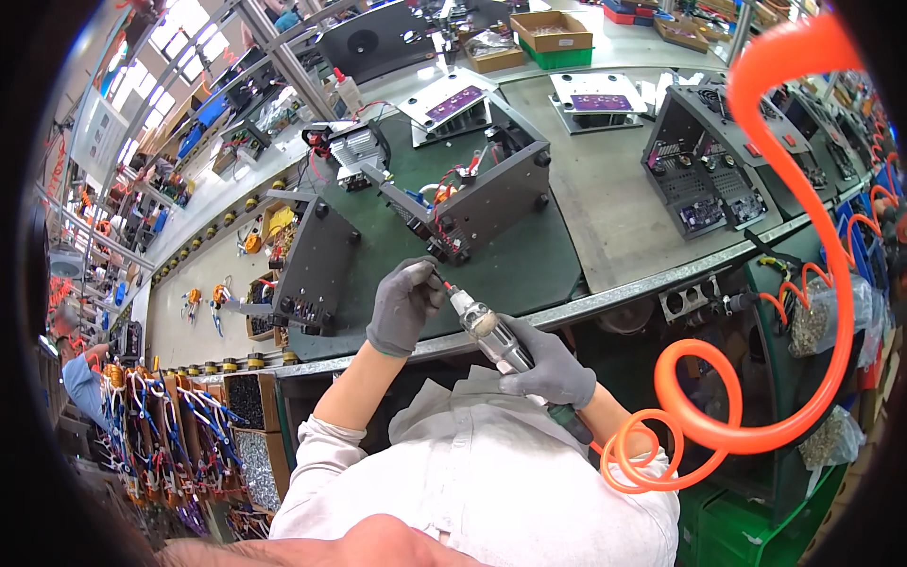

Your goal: The person assembles electronic components into a metal enclosure using a pneumatic screwdriver. They place copper coils and circuit boards inside the case, secure them with screws, and connect wiring. The person handles multiple units sequentially on a factory workbench.

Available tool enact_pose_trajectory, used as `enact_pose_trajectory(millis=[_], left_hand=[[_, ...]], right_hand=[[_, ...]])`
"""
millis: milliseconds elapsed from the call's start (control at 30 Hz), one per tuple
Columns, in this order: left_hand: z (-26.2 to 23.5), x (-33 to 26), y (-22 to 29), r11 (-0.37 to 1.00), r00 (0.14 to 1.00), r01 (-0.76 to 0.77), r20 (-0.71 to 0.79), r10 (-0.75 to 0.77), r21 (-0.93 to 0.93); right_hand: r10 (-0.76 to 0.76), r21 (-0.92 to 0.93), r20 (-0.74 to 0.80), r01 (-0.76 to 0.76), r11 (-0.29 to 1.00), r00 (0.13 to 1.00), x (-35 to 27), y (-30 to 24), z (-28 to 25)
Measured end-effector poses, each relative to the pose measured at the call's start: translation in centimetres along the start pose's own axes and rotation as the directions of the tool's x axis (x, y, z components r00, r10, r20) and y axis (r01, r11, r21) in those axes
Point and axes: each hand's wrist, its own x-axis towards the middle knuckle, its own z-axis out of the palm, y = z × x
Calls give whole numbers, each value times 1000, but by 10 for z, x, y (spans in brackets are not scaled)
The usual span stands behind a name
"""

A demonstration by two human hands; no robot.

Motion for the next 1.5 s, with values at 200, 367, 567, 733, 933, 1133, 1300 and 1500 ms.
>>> enact_pose_trajectory(millis=[200, 367, 567, 733, 933, 1133, 1300, 1500], left_hand=[[8, 26, 17, 458, 804, -490, 181, 567, 741], [14, 92, 63, -352, 374, -477, 548, 748, 805], [7, 118, 73, -341, 644, -514, 617, 452, 787], [7, 123, 71, -297, 601, -544, 611, 515, 785], [7, 115, 67, -178, 449, -647, 558, 697, 742], [84, 53, 69, -547, 141, -735, 880, 454, 401], [37, 102, 100, -752, 639, -442, 760, 119, 489], [-5, 126, 78, -303, 612, -499, 578, 540, 812]], right_hand=[[53, 203, -60, -40, 978, 997, -11, -6, -20], [81, 302, -151, -32, 953, 985, 1, -17, -26], [72, 319, -160, -17, 947, 984, 20, -11, -21], [64, 309, -132, -21, 951, 989, 27, -13, -24], [83, 396, -93, -40, 917, 992, 30, -14, -26], [68, 358, -26, -54, 932, 997, 21, -20, -45], [71, 465, -137, 1, 885, 988, -13, -4, -94], [-189, 843, -452, 486, 230, 872, -22, 66, -178]])
